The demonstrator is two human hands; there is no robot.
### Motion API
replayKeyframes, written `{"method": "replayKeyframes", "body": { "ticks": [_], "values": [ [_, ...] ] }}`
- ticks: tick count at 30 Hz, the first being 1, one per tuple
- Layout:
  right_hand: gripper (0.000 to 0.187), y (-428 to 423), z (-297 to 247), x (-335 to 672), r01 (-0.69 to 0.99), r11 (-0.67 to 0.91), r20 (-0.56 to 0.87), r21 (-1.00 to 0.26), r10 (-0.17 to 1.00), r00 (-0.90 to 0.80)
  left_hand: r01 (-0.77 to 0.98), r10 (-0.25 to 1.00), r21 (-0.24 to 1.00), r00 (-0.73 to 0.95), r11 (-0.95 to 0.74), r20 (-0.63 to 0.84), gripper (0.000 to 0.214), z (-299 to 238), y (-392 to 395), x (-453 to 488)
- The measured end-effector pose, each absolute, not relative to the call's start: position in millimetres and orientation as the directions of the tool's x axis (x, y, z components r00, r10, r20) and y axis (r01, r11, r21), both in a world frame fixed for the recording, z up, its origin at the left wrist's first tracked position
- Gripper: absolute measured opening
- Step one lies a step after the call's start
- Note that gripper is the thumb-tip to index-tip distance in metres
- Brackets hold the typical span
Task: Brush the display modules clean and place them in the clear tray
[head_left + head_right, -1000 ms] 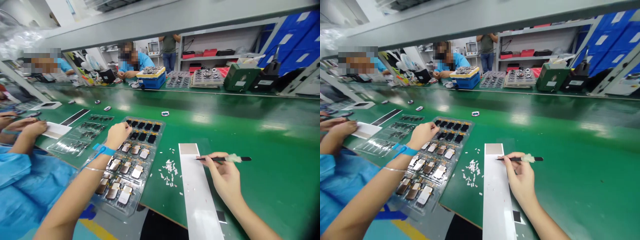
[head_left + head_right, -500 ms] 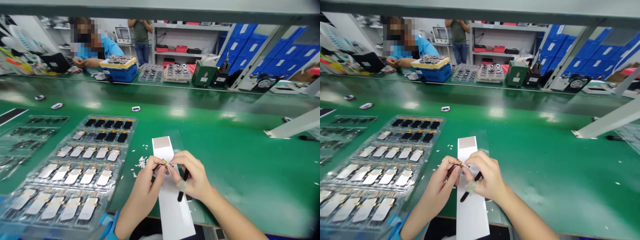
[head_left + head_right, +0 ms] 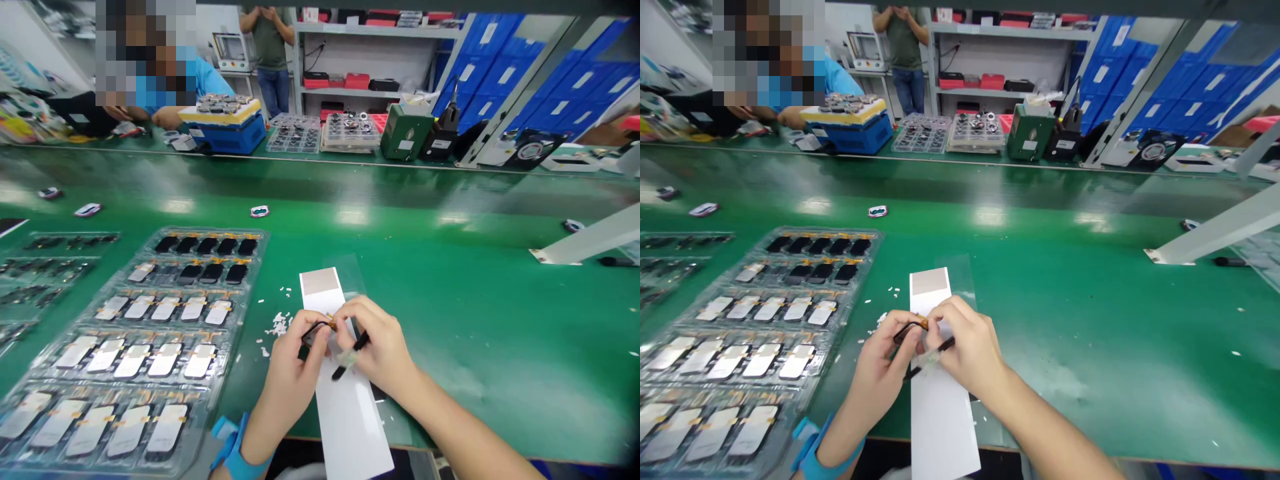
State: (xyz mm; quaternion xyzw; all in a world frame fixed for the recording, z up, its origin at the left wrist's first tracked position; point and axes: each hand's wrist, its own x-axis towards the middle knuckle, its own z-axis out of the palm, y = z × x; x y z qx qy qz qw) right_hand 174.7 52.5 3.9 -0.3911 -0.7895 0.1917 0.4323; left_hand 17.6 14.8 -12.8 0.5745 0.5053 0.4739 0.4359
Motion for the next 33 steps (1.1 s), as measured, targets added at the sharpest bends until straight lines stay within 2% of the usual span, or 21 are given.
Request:
{"method": "replayKeyframes", "body": {
  "ticks": [3,5,7,11,15,22,26,33],
  "values": [
    [0.015,60,5,179,0.342,0.398,0.306,-0.851,0.906,-0.292,0.044,0.999,0.999,0.031,-0.026,0.025,0.018,-13,16,17],
    [0.013,68,2,182,0.298,0.269,0.168,-0.916,0.931,-0.324,-0.015,0.999,1.0,0.037,0.007,-0.006,0.02,-12,16,16],
    [0.009,75,-3,184,0.282,0.191,0.094,-0.94,0.941,-0.324,-0.054,0.998,0.998,0.052,0.022,-0.019,0.023,-11,16,15],
    [0.021,81,-9,182,0.235,0.098,0.029,-0.967,0.959,-0.281,-0.096,0.993,0.994,0.111,0.055,-0.044,0.024,-11,14,15],
    [0.022,78,-2,179,0.161,0.002,-0.065,-0.987,0.912,-0.406,-0.083,0.989,0.995,0.138,0.059,-0.047,0.022,-15,12,14],
    [0.034,74,1,180,0.094,-0.09,-0.124,-0.992,0.864,-0.488,0.032,0.992,0.999,0.126,0.016,-0.02,0.019,-17,12,14],
    [0.03,73,0,178,0.091,-0.098,-0.13,-0.991,0.866,-0.483,0.05,0.988,0.998,0.151,0.037,-0.044,0.019,-17,11,15],
    [0.02,63,6,172,0.137,0.001,-0.051,-0.991,0.926,-0.375,-0.045,0.982,0.995,0.168,0.092,-0.084,0.018,-14,7,15]
  ]
}}
